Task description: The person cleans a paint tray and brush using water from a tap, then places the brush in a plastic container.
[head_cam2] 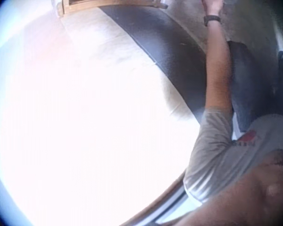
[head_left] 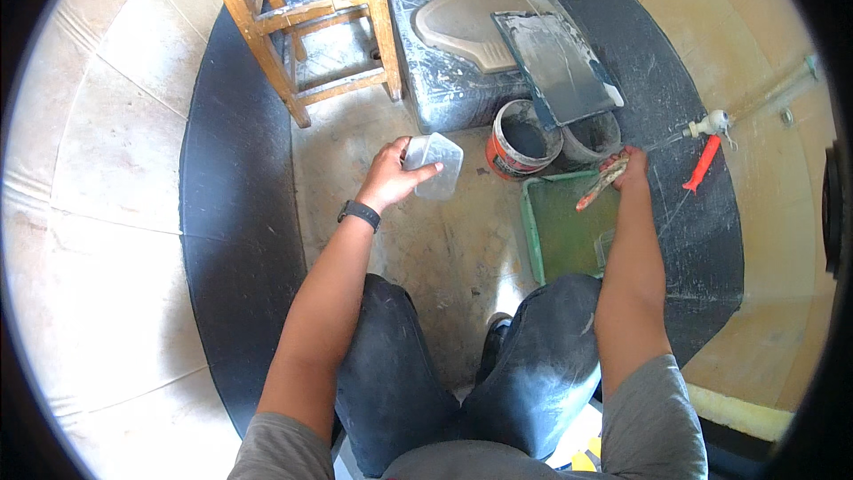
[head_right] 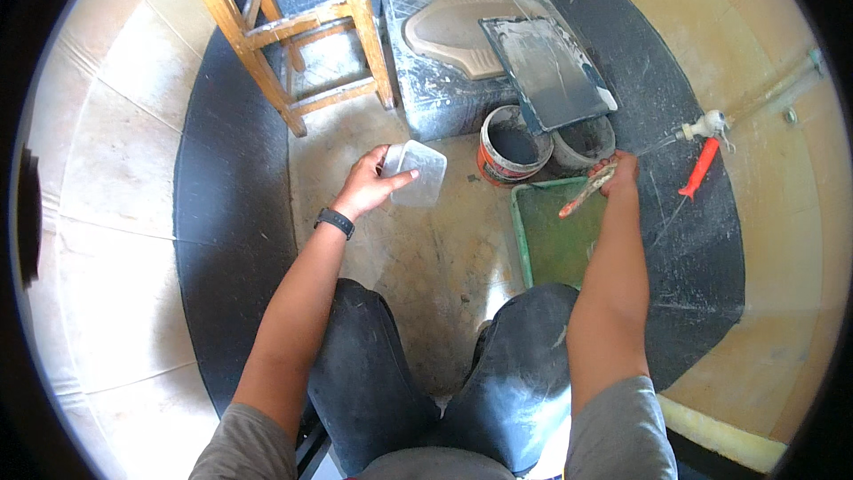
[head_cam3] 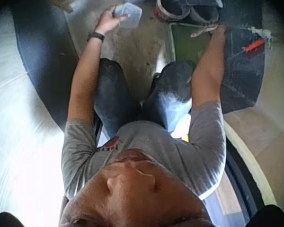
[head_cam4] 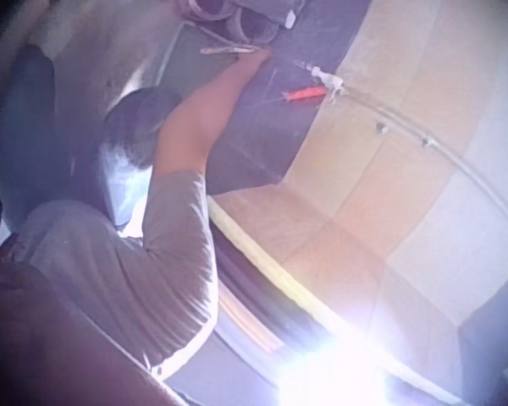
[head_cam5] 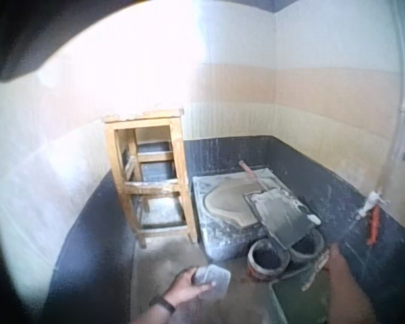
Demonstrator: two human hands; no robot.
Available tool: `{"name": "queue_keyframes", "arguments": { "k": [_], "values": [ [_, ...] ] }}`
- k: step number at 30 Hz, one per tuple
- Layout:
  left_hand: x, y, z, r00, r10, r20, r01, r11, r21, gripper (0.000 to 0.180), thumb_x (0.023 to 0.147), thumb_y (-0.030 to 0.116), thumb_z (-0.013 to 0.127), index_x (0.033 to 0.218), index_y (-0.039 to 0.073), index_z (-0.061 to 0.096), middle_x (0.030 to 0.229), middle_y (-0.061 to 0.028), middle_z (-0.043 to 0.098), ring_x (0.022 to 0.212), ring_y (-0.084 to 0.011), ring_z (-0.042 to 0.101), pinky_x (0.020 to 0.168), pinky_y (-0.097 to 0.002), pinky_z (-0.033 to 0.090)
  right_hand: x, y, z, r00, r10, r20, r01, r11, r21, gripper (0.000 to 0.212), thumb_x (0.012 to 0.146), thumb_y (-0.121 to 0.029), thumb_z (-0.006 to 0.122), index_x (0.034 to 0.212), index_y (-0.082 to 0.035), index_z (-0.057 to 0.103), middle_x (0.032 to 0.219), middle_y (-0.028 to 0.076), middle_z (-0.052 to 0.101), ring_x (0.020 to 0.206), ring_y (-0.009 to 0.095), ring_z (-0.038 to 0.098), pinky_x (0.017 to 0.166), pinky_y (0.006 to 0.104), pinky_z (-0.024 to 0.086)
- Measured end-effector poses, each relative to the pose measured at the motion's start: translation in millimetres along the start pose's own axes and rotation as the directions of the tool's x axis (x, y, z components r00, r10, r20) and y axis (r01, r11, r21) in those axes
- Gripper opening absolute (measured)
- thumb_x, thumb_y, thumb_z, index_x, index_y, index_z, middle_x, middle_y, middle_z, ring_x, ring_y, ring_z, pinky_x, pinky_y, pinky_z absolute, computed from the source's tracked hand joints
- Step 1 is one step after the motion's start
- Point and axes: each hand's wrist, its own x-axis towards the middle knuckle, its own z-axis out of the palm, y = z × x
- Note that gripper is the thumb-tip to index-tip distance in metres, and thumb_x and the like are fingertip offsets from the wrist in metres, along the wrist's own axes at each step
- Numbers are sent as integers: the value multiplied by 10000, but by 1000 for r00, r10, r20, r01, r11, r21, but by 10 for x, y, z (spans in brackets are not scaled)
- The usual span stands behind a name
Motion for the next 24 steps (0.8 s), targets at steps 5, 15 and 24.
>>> {"name": "queue_keyframes", "arguments": {
  "k": [5, 15, 24],
  "values": [
    [35, 13, 51, 1000, 11, 11, -11, 1000, -13, 517, 785, 287, 843, 1160, -1, 635, 1050, -102, 713, 949, -185, 672, 854, -331, 531, -75, -43, 134, 995, -46, -93, 46, 999, 4, 220, 883, -295, 509, 765, -128, 426, 668, 79, 418, 600, 249, 442, 597, 449, 407],
    [58, -81, 81, 1000, 13, -2, -13, 998, -59, 495, 787, 282, 839, 1143, -2, 645, 1023, -105, 723, 923, -188, 677, 840, -337, 532, 33, -178, -69, 995, -94, 16, 94, 996, -1, 233, 875, -286, 520, 707, -144, 442, 637, 56, 430, 567, 241, 433, 553, 421, 372],
    [81, -99, 105, 1000, 15, 17, -14, 998, -55, 484, 793, 273, 827, 1155, 8, 642, 1022, -102, 720, 923, -187, 677, 835, -324, 530, -195, -240, 189, 964, -262, -51, 264, 964, 32, 292, 913, -311, 503, 686, -158, 400, 617, 41, 411, 554, 215, 425, 552, 393, 358]
  ]
}}
